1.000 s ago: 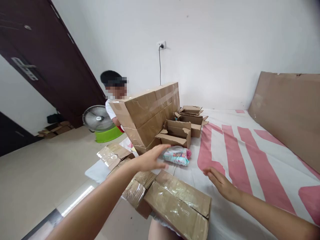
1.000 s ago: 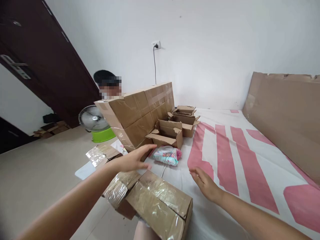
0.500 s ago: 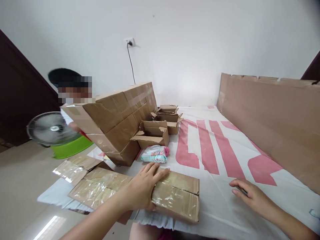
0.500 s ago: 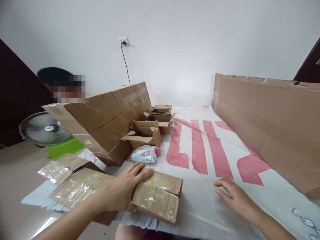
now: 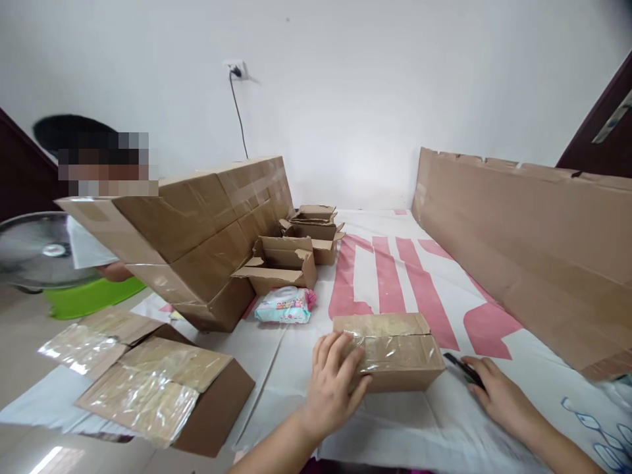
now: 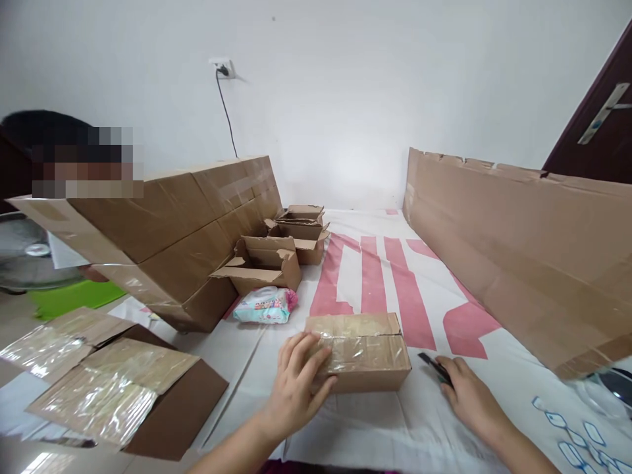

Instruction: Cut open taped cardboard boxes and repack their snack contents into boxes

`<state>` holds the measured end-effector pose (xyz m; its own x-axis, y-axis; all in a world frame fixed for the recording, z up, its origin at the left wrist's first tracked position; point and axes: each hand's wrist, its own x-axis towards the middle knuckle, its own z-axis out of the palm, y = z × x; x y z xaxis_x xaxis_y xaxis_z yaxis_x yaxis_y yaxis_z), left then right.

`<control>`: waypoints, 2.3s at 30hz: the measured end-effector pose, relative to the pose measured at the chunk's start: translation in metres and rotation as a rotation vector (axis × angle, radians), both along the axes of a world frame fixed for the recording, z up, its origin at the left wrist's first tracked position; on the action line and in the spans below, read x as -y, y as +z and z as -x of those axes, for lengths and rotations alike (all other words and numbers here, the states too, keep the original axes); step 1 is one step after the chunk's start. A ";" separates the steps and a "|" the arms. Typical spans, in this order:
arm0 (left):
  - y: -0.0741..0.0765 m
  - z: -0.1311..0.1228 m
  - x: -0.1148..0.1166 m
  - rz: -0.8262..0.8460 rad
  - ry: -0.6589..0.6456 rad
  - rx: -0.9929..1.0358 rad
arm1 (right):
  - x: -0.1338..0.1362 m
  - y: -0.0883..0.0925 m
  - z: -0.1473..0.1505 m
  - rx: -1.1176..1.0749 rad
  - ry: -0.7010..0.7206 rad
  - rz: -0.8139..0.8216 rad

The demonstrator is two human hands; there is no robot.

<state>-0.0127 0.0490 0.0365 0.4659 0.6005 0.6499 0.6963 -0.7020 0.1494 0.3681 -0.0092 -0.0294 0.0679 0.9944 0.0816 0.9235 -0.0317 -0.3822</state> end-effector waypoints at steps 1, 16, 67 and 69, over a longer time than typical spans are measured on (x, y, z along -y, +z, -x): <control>-0.006 0.003 0.006 -0.048 0.012 0.021 | -0.004 0.008 -0.002 -0.012 -0.019 -0.057; -0.040 -0.005 0.017 -0.162 0.113 0.149 | -0.078 0.155 0.190 0.517 0.806 -0.491; -0.033 0.013 0.023 0.250 -0.086 0.766 | -0.030 0.102 0.079 -0.123 0.278 -0.509; -0.034 0.013 0.023 0.274 -0.099 0.788 | -0.029 0.121 0.103 -0.100 0.504 -0.488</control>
